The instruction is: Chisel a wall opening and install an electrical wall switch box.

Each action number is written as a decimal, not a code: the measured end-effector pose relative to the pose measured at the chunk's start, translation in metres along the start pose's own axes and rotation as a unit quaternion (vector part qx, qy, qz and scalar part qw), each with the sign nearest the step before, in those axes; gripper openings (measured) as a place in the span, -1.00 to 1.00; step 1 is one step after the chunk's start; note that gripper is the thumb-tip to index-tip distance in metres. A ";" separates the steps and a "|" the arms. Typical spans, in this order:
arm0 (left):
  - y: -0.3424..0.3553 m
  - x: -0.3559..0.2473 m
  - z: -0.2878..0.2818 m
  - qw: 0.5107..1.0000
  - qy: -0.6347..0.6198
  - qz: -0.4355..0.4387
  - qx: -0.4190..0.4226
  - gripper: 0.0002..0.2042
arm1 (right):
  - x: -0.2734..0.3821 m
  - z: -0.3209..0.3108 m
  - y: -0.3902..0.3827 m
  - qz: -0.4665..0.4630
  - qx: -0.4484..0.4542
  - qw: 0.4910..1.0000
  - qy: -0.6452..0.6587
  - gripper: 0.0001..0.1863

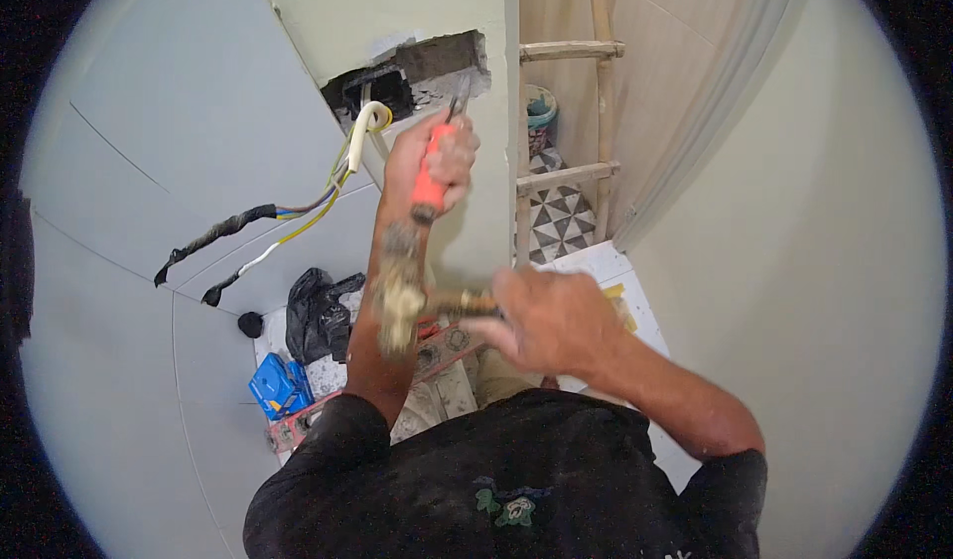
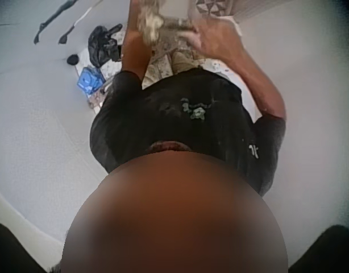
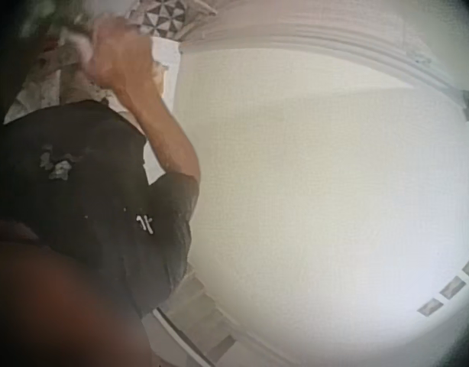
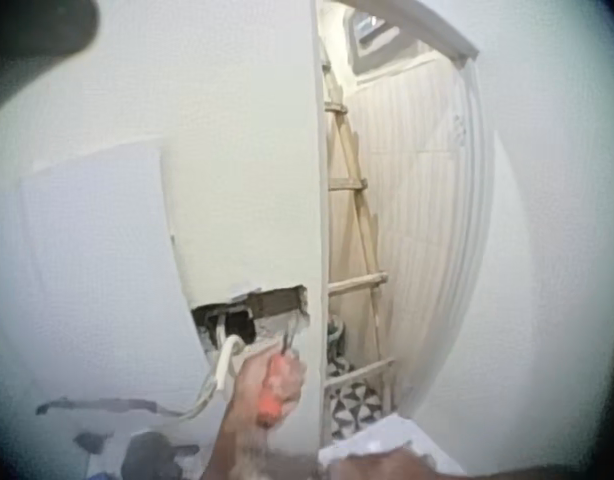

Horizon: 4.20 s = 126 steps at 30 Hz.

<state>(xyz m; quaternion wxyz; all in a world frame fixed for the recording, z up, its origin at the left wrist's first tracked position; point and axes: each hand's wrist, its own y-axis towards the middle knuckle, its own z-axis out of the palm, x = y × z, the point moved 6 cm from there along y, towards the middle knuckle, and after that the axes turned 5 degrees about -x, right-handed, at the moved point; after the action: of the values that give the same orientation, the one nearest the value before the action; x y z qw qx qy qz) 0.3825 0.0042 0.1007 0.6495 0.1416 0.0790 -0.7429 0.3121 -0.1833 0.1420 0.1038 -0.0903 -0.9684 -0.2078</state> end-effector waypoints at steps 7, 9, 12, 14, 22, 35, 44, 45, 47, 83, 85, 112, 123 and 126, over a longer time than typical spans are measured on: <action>-0.013 0.006 0.020 1.000 -0.011 -0.011 -0.020 -0.77 | 0.010 -0.011 -0.007 -0.023 -0.050 0.996 0.063 -0.61; -0.010 0.008 0.017 0.999 -0.002 -0.009 -0.039 -0.78 | 0.006 -0.011 -0.007 -0.016 -0.050 0.997 0.061 -0.61; -0.007 0.009 0.015 0.999 -0.021 -0.017 -0.044 -0.80 | -0.002 -0.010 -0.006 0.007 -0.042 0.998 0.051 -0.62; -0.008 0.012 0.015 0.998 -0.050 -0.027 -0.032 -0.80 | -0.001 -0.016 -0.004 -0.013 -0.065 0.997 0.050 -0.62; -0.007 0.008 0.028 0.994 -0.087 0.002 -0.062 -0.79 | 0.004 -0.025 0.007 -0.055 -0.057 0.997 0.016 -0.56; 0.009 0.004 0.029 0.986 -0.156 -0.006 -0.058 -0.79 | 0.030 -0.054 0.015 -0.153 -0.054 0.987 -0.014 -0.58; 0.010 0.003 0.029 0.989 -0.134 0.033 -0.053 -0.80 | 0.016 -0.044 0.011 -0.124 -0.058 0.990 -0.026 -0.56; 0.010 0.004 0.028 0.989 -0.135 0.030 -0.056 -0.80 | -0.010 -0.033 0.015 -0.047 -0.043 0.996 -0.055 -0.56; 0.015 0.006 0.033 0.987 -0.149 0.018 -0.049 -0.79 | -0.023 -0.031 0.011 0.038 -0.014 0.994 -0.103 -0.56; -0.073 0.023 0.066 0.498 0.698 0.211 -0.469 -0.60 | -0.096 0.029 -0.129 0.261 -0.065 0.924 0.273 -0.72; -0.071 0.017 0.061 0.458 0.721 0.269 -0.444 -0.59 | -0.103 0.034 -0.132 0.258 -0.068 0.921 0.285 -0.72; -0.028 -0.004 0.059 0.548 0.661 0.203 -0.470 -0.76 | -0.146 0.032 -0.141 0.231 -0.045 0.897 0.374 -0.69; -0.037 -0.008 0.056 0.591 0.642 0.184 -0.452 -0.76 | -0.145 0.040 -0.137 0.280 -0.029 0.862 0.422 -0.67; -0.038 -0.002 0.054 0.634 0.613 0.195 -0.428 -0.75 | -0.140 0.039 -0.133 0.262 -0.040 0.883 0.387 -0.68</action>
<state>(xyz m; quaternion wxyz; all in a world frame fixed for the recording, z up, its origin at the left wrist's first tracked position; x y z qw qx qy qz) 0.3399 -0.0046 0.1502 0.5690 0.2824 0.7390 -0.2242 0.4112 -0.3051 0.0230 0.5170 -0.2568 -0.7836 -0.2298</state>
